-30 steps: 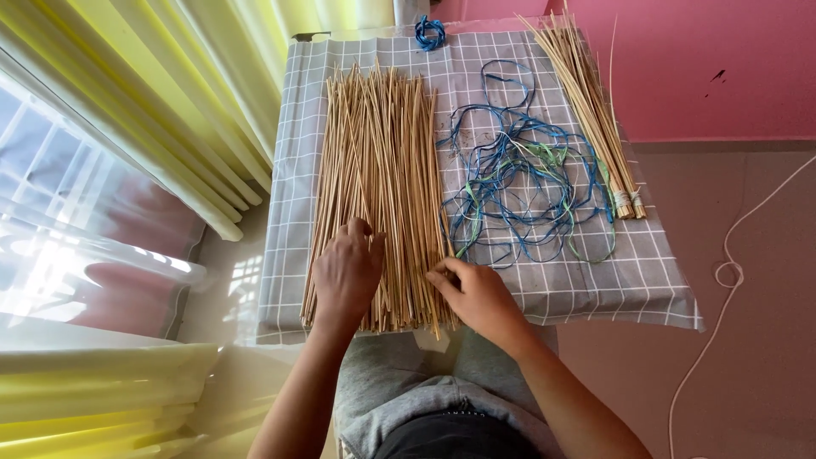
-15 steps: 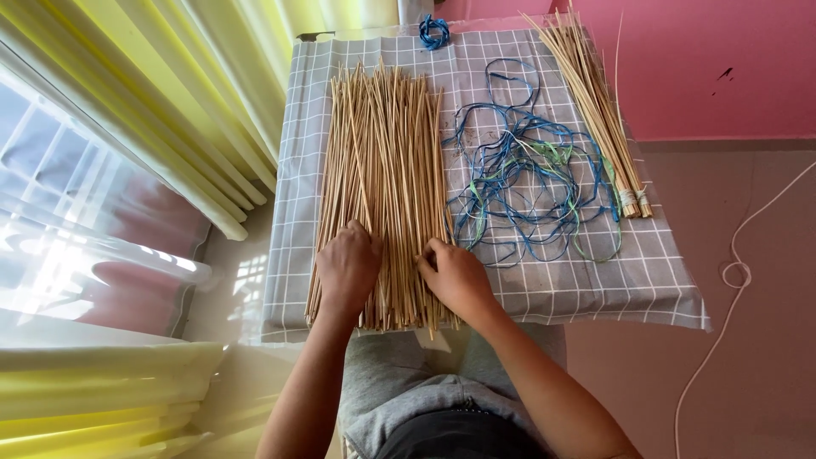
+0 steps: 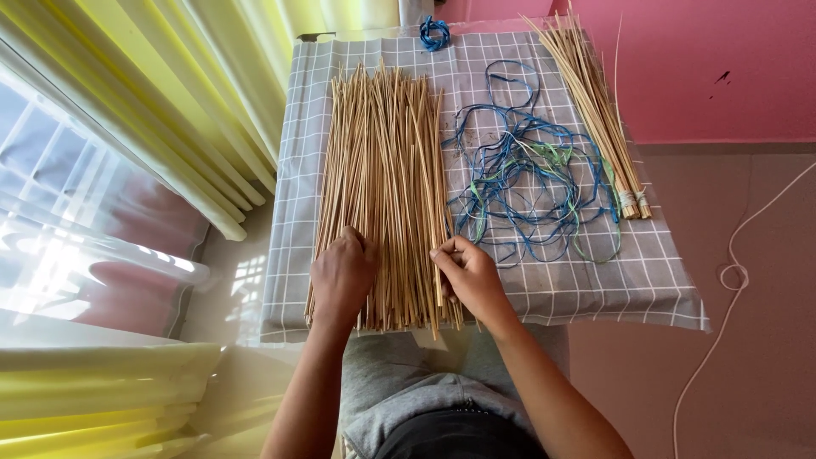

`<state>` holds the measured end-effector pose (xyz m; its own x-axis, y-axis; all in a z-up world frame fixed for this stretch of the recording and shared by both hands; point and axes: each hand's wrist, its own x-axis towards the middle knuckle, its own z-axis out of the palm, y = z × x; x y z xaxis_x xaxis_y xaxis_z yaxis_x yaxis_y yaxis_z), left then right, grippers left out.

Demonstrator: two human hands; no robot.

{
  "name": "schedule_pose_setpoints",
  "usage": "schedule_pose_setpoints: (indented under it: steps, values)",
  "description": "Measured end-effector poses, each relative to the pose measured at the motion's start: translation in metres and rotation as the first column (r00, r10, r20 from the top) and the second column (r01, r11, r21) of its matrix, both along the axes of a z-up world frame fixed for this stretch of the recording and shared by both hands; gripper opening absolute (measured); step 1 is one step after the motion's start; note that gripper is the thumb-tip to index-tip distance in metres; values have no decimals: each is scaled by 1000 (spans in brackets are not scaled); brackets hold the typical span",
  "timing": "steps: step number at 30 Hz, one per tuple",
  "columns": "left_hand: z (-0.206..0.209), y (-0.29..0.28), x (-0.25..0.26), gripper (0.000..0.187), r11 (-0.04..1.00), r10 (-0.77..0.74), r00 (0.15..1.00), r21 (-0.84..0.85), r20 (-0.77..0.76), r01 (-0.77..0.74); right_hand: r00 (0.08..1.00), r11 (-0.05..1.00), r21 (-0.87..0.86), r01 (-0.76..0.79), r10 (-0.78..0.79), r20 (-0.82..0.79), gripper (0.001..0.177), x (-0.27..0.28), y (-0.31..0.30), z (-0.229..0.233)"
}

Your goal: Sorting and bundling thin wooden sticks by hand and securing them with string.

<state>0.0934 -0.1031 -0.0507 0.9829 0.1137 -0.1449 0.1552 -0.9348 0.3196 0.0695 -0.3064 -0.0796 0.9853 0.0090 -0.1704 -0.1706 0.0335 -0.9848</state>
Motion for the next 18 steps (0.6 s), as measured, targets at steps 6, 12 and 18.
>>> schedule_pose_setpoints:
  steps: [6, 12, 18]
  values:
    - [0, -2, -4, 27, 1000, -10, 997, -14, 73, 11, 999, 997, 80, 10, -14, 48, 19, -11, -8, 0]
    - [0, -28, 19, 25, 973, -172, 966, -122, 194, 198, 996, 998, -48, 30, -26, 80, 19, -1, -12, -13]
    - [-17, -51, 107, 25, 958, -280, 942, 115, 187, 262, 980, 952, -299, 62, -2, 198, 19, 6, -6, -6]
